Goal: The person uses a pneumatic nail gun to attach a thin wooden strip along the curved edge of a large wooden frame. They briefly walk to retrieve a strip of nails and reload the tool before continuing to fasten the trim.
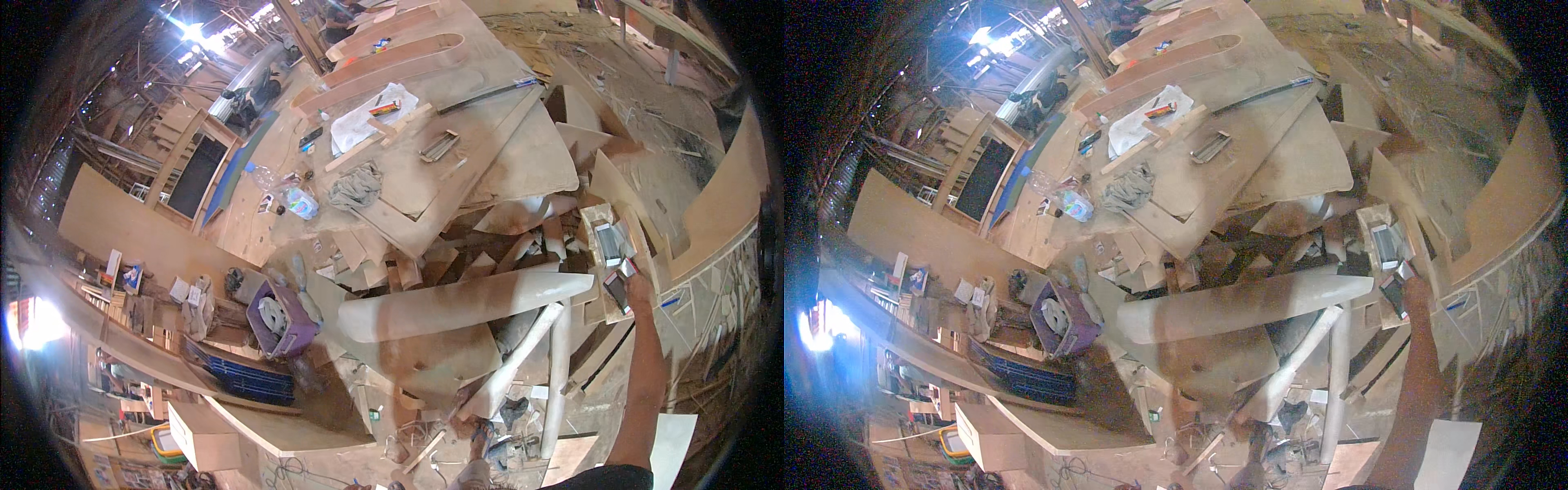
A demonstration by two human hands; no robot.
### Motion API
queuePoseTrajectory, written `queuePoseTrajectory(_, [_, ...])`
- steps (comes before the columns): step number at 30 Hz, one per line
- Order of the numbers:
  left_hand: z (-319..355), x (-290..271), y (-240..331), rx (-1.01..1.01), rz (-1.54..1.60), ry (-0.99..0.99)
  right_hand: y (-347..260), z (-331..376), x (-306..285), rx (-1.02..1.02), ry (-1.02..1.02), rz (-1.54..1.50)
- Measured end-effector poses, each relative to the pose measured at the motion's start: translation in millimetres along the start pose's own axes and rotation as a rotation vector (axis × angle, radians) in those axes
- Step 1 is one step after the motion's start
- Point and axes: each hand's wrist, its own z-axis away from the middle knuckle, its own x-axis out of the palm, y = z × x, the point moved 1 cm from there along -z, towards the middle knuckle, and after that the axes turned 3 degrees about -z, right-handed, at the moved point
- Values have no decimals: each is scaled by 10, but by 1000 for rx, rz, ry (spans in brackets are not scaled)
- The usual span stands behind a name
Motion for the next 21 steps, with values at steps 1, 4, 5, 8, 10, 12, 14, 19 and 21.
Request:
queuePoseTrajectory(1, [87, 9, 46, 67, -18, -12, -106, 46, -100, -29, -31, 26])
queuePoseTrajectory(4, [163, -121, 351, 156, -41, -36, -94, 52, -172, -31, -22, 76])
queuePoseTrajectory(5, [167, -163, 407, 159, -46, -33, -50, 46, -129, -22, -4, 84])
queuePoseTrajectory(8, [238, -216, 495, 136, -45, -20, -85, 71, -75, -100, 35, 195])
queuePoseTrajectory(10, [286, -232, 519, 126, -46, -11, -152, 72, -61, 25, 38, 87])
queuePoseTrajectory(12, [313, -254, 544, 120, -48, -5, -176, 52, -23, 50, 15, 77])
queuePoseTrajectory(14, [322, -251, 583, 120, -55, 8, -130, 21, 21, -19, -32, 167])
queuePoseTrajectory(19, [439, -219, 581, 172, -87, 1, -238, 152, -32, -184, 141, 229])
queuePoseTrajectory(21, [432, -160, 475, 146, -33, -7, -350, 203, -161, -237, 50, 298])
